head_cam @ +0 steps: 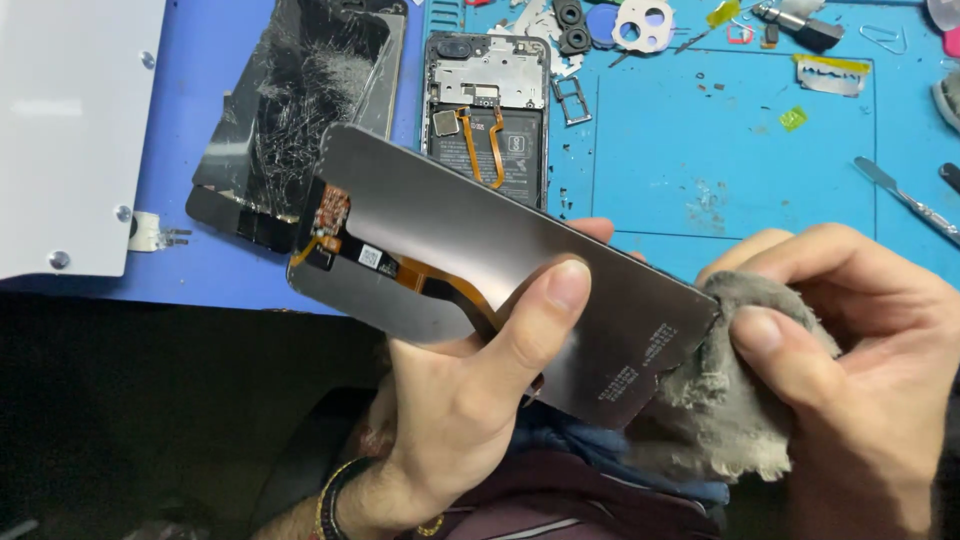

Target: The person pries at the edge of a phone display assembly with tweezers, then uses a cloth to wipe the metal back of a replacement display and the phone frame on a cluttered repair workbench.

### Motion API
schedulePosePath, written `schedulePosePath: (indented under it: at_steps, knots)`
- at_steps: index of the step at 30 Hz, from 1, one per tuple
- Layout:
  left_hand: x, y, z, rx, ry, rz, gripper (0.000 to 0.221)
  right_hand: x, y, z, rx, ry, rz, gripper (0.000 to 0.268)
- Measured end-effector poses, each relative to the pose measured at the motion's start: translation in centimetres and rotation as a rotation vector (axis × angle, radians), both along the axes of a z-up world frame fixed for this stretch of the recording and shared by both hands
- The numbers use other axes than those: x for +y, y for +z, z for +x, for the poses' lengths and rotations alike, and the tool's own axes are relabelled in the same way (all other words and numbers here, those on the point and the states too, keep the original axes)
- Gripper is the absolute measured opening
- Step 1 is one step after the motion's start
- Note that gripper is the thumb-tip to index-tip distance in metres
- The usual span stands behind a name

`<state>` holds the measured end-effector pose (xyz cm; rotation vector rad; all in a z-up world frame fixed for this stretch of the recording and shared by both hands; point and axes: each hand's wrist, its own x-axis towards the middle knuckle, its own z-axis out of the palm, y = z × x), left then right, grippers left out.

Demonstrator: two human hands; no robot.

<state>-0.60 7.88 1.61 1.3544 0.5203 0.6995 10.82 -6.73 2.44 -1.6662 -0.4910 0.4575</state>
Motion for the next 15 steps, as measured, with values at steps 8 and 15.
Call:
schedulePosePath:
  at_steps: [8,15]
  knots:
    - [-0.7,1.0,-0.5,-0.031,-0.013,-0.182,0.016,-0.5,0.4,-0.3,-0.018,0.125,0.082,0.017]
    - [-0.6,1.3,-0.4,-0.017,0.031,-0.139,0.017,-0.6,1.3,-0.1,-0.227,0.286,-0.127,0.011]
